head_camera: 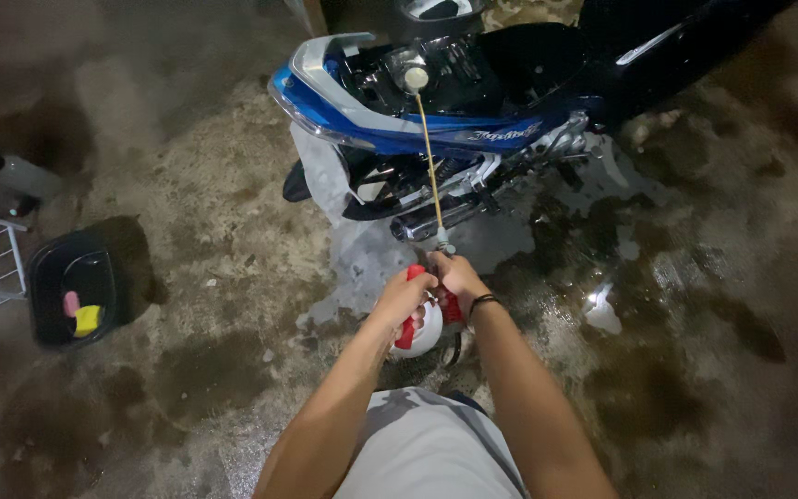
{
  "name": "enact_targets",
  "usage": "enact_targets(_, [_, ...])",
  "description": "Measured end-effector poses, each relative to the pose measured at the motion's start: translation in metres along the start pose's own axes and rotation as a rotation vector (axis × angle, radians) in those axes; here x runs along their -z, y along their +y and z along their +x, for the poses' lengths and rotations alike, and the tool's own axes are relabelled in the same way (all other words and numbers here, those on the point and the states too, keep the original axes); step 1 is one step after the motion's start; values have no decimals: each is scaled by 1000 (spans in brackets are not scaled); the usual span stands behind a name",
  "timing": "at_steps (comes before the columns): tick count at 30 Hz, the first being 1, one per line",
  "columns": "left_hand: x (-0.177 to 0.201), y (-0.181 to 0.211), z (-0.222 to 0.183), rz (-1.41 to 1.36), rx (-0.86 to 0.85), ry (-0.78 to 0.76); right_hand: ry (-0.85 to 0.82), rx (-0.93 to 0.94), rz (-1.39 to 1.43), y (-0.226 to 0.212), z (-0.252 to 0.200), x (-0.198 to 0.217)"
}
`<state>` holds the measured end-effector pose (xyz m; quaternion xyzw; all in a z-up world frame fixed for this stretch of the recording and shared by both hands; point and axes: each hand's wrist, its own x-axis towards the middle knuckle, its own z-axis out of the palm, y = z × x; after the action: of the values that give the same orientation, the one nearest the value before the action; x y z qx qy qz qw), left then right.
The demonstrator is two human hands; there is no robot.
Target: The person uses a pressure washer to clean a blue motorcycle. They spray water on the engine, frame, and seat, then remove the seat to clean the area underneath before placing it back.
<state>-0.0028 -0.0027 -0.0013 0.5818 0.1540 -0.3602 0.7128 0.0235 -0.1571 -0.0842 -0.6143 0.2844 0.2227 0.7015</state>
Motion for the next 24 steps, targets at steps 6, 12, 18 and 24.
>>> enact_targets(6, [4, 0, -2, 10, -14, 3, -63, 72, -55, -5, 0, -8])
enact_targets(12, [7, -1, -2, 7, 2, 22, -85, 55, 23, -9, 11, -5])
enact_targets(18, [9, 2, -4, -18, 4, 54, -7, -22, -32, -17, -3, -3])
enact_targets(24, [15, 17, -4, -97, -27, 50, -37, -80, -152, -35, -31, -3])
